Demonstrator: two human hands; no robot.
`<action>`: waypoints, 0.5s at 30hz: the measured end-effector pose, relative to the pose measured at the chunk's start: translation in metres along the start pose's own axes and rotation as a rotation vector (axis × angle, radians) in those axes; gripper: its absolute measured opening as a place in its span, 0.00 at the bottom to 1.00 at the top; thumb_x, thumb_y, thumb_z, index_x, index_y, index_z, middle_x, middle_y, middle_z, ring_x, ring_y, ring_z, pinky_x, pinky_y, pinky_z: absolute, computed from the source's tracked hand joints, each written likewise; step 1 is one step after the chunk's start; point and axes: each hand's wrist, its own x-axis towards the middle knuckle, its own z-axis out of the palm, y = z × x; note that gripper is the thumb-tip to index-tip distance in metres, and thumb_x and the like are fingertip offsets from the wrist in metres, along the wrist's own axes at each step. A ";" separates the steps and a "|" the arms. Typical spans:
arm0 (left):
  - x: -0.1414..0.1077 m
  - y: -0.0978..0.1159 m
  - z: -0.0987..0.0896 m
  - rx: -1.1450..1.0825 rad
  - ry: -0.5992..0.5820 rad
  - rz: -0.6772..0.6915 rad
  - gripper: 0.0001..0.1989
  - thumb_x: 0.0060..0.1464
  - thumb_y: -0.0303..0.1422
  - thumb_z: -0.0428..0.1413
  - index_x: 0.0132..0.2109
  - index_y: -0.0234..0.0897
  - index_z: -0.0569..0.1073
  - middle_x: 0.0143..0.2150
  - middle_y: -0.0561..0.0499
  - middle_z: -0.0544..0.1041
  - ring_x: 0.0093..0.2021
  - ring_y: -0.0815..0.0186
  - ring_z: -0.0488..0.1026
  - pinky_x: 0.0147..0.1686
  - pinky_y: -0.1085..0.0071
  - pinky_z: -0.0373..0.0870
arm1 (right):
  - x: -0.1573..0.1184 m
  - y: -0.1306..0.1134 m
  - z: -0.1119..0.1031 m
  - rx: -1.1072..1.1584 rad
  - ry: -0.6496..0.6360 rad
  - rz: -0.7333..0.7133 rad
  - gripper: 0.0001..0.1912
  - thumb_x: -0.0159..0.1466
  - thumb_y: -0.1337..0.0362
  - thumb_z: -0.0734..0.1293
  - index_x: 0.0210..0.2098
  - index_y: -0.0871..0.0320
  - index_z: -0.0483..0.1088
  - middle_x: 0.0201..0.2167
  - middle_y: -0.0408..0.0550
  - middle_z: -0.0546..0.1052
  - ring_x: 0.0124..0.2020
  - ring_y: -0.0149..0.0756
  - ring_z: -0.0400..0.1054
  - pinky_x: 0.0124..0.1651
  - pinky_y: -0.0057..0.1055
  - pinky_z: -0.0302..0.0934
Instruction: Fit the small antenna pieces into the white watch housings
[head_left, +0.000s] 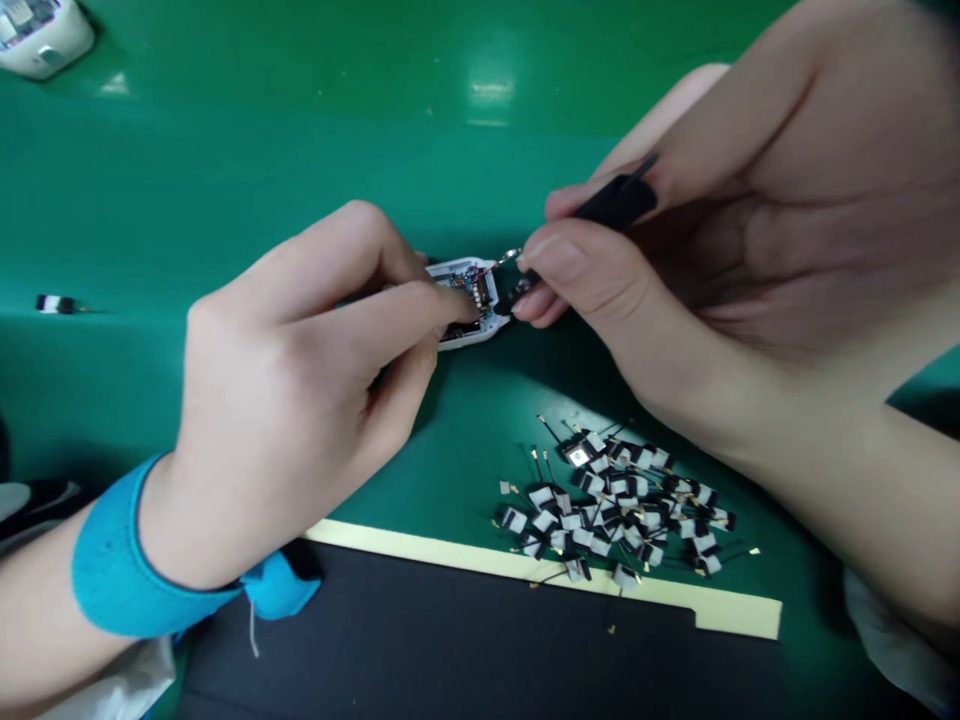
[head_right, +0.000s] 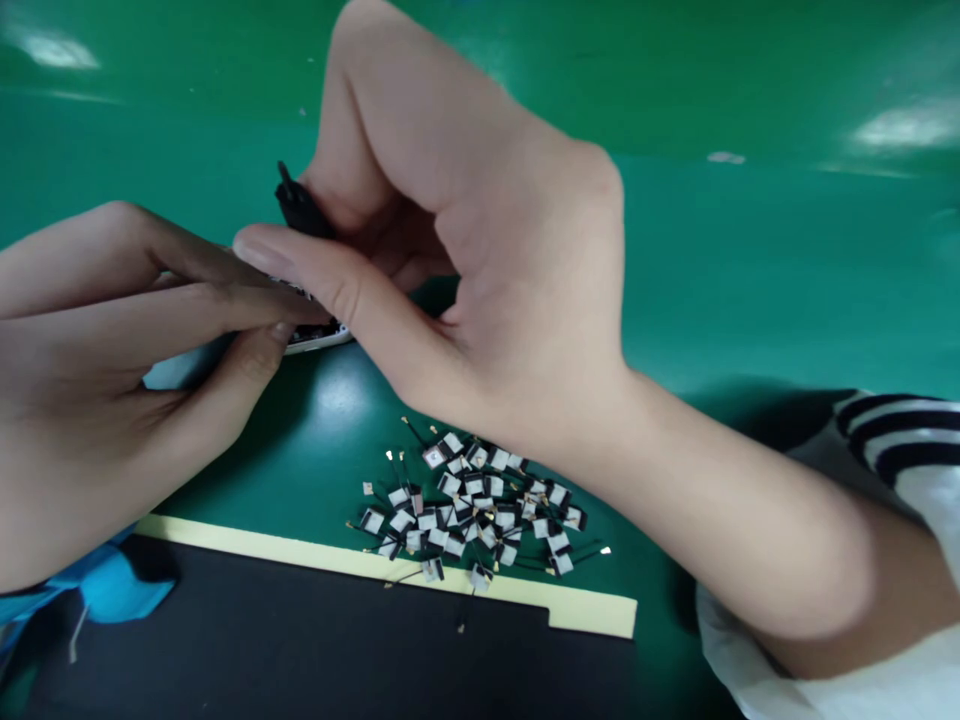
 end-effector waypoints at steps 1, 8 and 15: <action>0.000 0.001 0.000 0.000 0.002 0.006 0.07 0.54 0.28 0.48 0.35 0.37 0.71 0.31 0.51 0.67 0.30 0.71 0.65 0.27 0.73 0.59 | 0.001 -0.001 0.000 -0.011 -0.008 0.009 0.20 0.58 0.46 0.57 0.21 0.55 0.59 0.21 0.46 0.67 0.28 0.29 0.67 0.20 0.28 0.57; 0.001 0.009 -0.002 0.065 -0.044 -0.052 0.11 0.56 0.26 0.43 0.34 0.37 0.70 0.31 0.51 0.66 0.31 0.71 0.64 0.28 0.73 0.57 | 0.010 -0.009 0.001 0.001 -0.052 0.102 0.22 0.55 0.45 0.60 0.18 0.54 0.51 0.10 0.39 0.56 0.26 0.32 0.68 0.24 0.31 0.54; 0.001 0.008 -0.002 0.075 -0.035 -0.028 0.13 0.56 0.26 0.41 0.36 0.37 0.70 0.31 0.50 0.67 0.30 0.70 0.63 0.27 0.73 0.56 | 0.025 -0.005 0.001 0.040 -0.288 0.269 0.25 0.58 0.48 0.58 0.16 0.56 0.44 0.07 0.35 0.43 0.11 0.23 0.50 0.24 0.26 0.56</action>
